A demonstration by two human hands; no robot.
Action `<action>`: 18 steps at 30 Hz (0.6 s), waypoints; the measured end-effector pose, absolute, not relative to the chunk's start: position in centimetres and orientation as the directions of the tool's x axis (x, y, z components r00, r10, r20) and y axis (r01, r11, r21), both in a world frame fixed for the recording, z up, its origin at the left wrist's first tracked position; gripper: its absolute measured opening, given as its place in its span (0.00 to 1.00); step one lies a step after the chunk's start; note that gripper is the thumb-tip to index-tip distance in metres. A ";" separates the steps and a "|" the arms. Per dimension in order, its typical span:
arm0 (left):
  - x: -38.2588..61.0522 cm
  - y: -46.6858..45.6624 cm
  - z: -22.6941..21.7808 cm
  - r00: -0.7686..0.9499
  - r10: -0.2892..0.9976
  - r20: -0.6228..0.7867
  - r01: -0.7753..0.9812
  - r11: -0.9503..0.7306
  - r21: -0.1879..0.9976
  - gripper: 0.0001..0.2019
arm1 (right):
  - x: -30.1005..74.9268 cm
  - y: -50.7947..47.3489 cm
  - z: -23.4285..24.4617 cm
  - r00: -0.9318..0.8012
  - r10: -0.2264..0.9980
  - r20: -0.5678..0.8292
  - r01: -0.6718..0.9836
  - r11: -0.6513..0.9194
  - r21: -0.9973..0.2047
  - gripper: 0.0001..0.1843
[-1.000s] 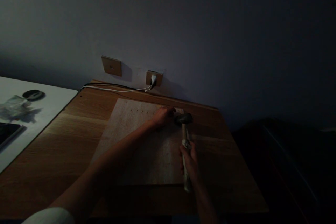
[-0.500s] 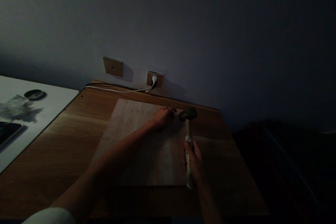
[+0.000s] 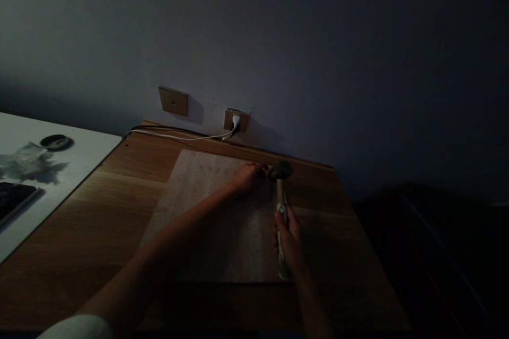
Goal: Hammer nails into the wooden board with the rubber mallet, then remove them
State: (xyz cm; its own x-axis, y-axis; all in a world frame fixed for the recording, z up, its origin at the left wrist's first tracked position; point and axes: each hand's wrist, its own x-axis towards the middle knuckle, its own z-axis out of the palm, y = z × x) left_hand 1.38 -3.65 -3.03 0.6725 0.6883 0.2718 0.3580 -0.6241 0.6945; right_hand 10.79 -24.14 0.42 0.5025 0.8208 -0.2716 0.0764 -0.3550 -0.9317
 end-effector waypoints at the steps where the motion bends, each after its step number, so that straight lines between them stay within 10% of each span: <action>1: 1.4 -3.6 -3.1 0.673 0.688 0.272 0.359 -0.625 0.693 0.21 | 10.8 -24.1 0.5 0.496 0.824 -0.272 0.077 -0.354 -0.932 0.31; 18: -0.6 -2.3 0.9 0.844 0.533 0.063 0.409 -0.715 0.568 0.15 | 10.0 -24.6 -2.2 0.577 0.756 -0.309 -0.054 -0.342 -0.938 0.29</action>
State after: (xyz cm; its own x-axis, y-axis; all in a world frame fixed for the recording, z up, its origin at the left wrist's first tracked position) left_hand -0.56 -2.28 0.87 0.8437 0.5330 0.0633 0.4088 -0.7145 0.5677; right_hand 9.96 -24.55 -2.21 0.5769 0.7560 -0.3093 -0.0542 -0.3424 -0.9380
